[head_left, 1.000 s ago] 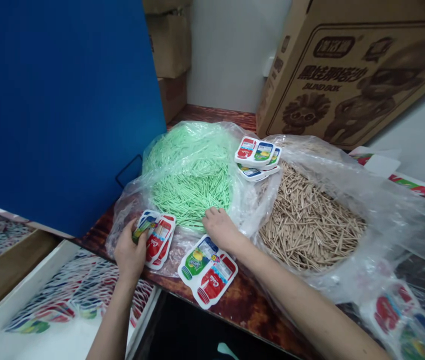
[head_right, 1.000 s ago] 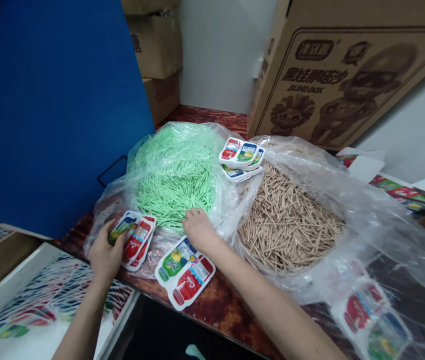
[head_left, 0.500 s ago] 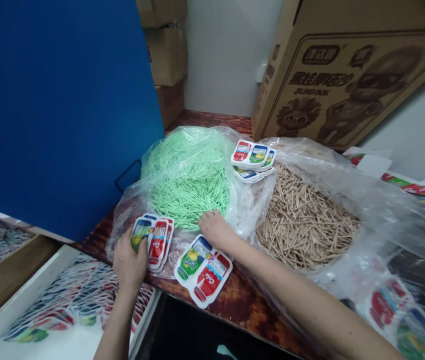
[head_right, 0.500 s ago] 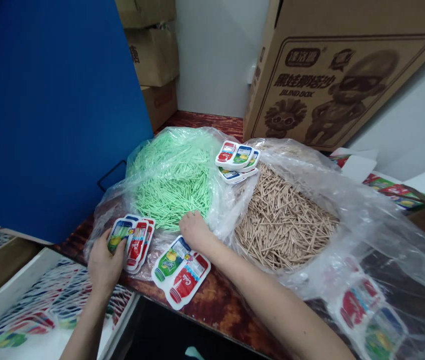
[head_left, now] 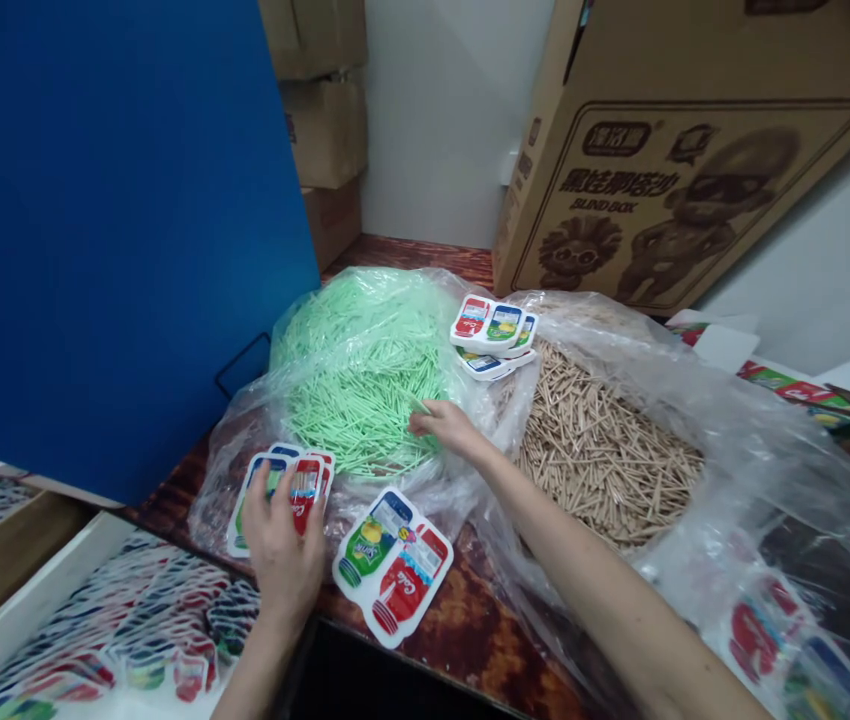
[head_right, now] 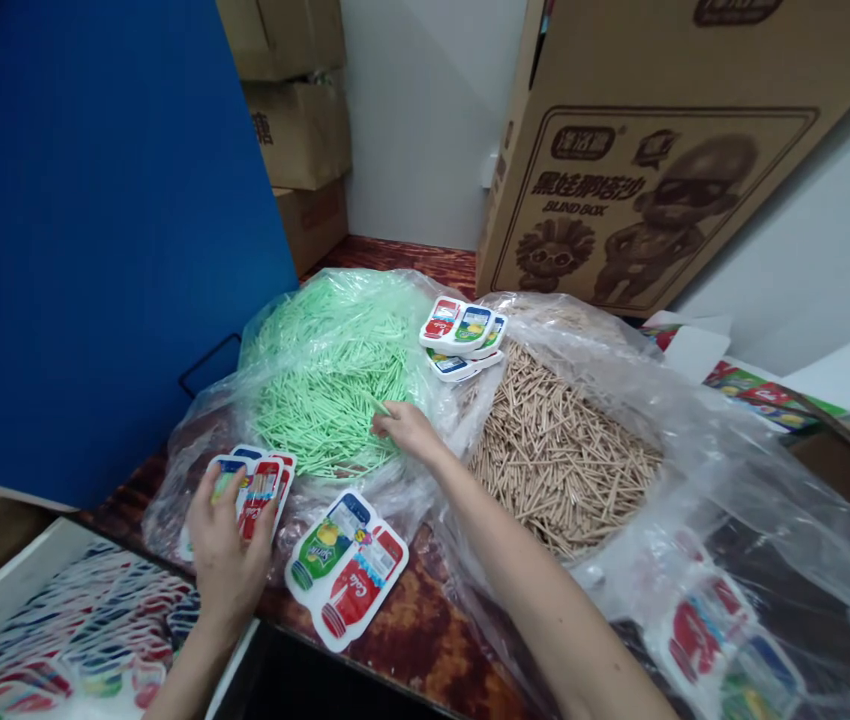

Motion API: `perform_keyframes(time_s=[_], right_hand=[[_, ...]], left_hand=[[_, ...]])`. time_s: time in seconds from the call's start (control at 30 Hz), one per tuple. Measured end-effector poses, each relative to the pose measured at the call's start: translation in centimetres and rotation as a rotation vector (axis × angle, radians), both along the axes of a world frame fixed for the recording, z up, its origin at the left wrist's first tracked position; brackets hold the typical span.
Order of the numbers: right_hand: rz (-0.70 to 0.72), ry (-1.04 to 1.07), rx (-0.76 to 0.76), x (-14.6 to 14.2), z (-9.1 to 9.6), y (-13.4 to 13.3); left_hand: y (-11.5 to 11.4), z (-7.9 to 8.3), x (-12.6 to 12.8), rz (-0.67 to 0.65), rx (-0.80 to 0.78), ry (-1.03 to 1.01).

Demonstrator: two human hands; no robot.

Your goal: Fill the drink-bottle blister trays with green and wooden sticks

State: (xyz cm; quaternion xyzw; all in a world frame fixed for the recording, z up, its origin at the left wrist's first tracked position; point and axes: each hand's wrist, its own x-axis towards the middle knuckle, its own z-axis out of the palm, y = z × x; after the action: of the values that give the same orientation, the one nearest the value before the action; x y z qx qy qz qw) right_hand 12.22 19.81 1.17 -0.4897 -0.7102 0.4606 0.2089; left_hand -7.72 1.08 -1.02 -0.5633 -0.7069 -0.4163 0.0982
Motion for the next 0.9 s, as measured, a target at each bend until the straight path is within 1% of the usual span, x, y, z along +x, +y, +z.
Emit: perform_keyframes(time_s=[0.07,0.17,0.23,0.3,0.4,0.47,0.53,0.6,0.63,0.7,0.77,0.83,0.9], right_hand=[[-0.067,0.133,-0.084,0.0,0.2,0.6],[-0.159,0.306,-0.182,0.3,1.1,1.1],[-0.176,0.409,-0.250,0.8,2.0,1.2],[-0.144,0.495,-0.334,1.2,2.9,0.8],[-0.050,0.574,-0.461,1.5,3.8,-0.7],[0.032,0.623,-0.584,1.4,3.9,-2.4],[0.113,0.679,-0.733,1.1,3.6,-4.3],[0.166,0.722,-0.844,0.7,2.8,-6.2],[0.174,0.734,-0.867,0.6,2.3,-7.1],[0.167,0.765,-0.895,0.6,1.3,-8.8],[0.136,0.805,-0.918,1.0,0.4,-10.2],[0.102,0.828,-0.947,1.7,-0.1,-11.5],[0.087,0.822,-0.999,2.5,-0.1,-12.3]], left_hand=[[0.6,0.4,1.4,-0.075,-0.007,-0.020],[1.6,0.6,3.0,-0.192,-0.028,-0.085],[2.4,0.7,3.6,-0.268,-0.061,-0.166],[3.4,1.0,4.2,-0.341,-0.103,-0.313],[5.3,1.8,5.0,-0.445,-0.178,-0.696],[6.8,2.4,5.6,-0.487,-0.201,-0.952],[8.1,3.1,6.3,-0.501,-0.186,-1.080],[8.8,3.6,6.8,-0.544,-0.201,-1.123],[9.0,3.7,7.1,-0.586,-0.239,-1.131],[8.7,3.8,7.5,-0.688,-0.360,-1.130],[7.9,3.5,7.9,-0.757,-0.486,-1.094],[6.9,3.1,8.1,-0.773,-0.546,-1.049],[5.9,2.7,8.2,-0.751,-0.518,-1.029]])
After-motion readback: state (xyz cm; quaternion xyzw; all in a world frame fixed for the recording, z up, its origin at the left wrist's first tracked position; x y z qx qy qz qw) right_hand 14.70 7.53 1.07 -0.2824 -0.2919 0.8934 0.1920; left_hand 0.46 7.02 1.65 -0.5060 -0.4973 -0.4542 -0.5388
